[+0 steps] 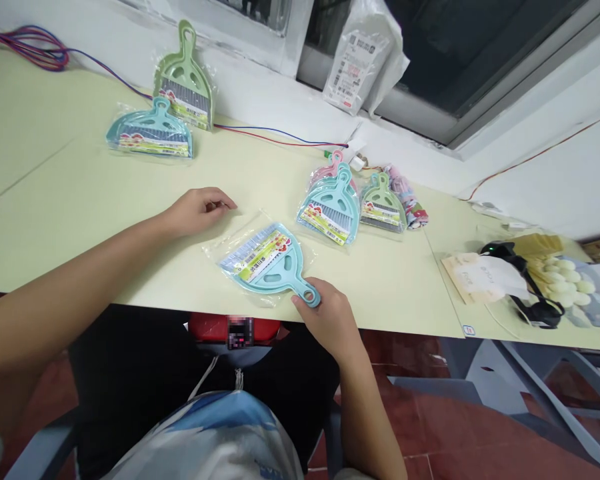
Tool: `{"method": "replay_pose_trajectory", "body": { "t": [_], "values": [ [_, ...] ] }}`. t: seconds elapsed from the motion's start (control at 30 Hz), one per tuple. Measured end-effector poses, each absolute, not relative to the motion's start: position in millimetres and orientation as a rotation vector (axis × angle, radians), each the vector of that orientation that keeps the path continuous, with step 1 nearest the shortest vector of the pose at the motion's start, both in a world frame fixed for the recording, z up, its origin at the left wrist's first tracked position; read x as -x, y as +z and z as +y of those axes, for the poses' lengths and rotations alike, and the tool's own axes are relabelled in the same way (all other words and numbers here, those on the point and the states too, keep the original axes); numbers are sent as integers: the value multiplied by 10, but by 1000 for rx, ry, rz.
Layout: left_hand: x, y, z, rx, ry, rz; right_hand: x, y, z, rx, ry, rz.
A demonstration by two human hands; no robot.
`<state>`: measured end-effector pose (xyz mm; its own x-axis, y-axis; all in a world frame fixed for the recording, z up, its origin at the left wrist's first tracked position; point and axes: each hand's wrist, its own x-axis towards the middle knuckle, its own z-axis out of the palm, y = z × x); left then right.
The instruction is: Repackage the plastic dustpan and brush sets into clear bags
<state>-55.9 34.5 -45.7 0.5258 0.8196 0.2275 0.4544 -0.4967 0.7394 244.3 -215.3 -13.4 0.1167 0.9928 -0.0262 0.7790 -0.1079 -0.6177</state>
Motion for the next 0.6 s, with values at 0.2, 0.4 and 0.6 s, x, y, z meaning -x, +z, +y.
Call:
{"method": "replay_pose_trajectory", "body": {
  "t": [0.2,0.4,0.6],
  "values": [
    [582,-472,392,-2139,784,1041,-2785,-159,-2008,1845,1073,-1401],
    [592,-520,416,-2189,805,986,-3051,-158,-1959,1713,1291,-1181],
    [592,-530,420,-2220,773,972,-3614,-73,-2032,1762,1372,-967]
  ]
}}
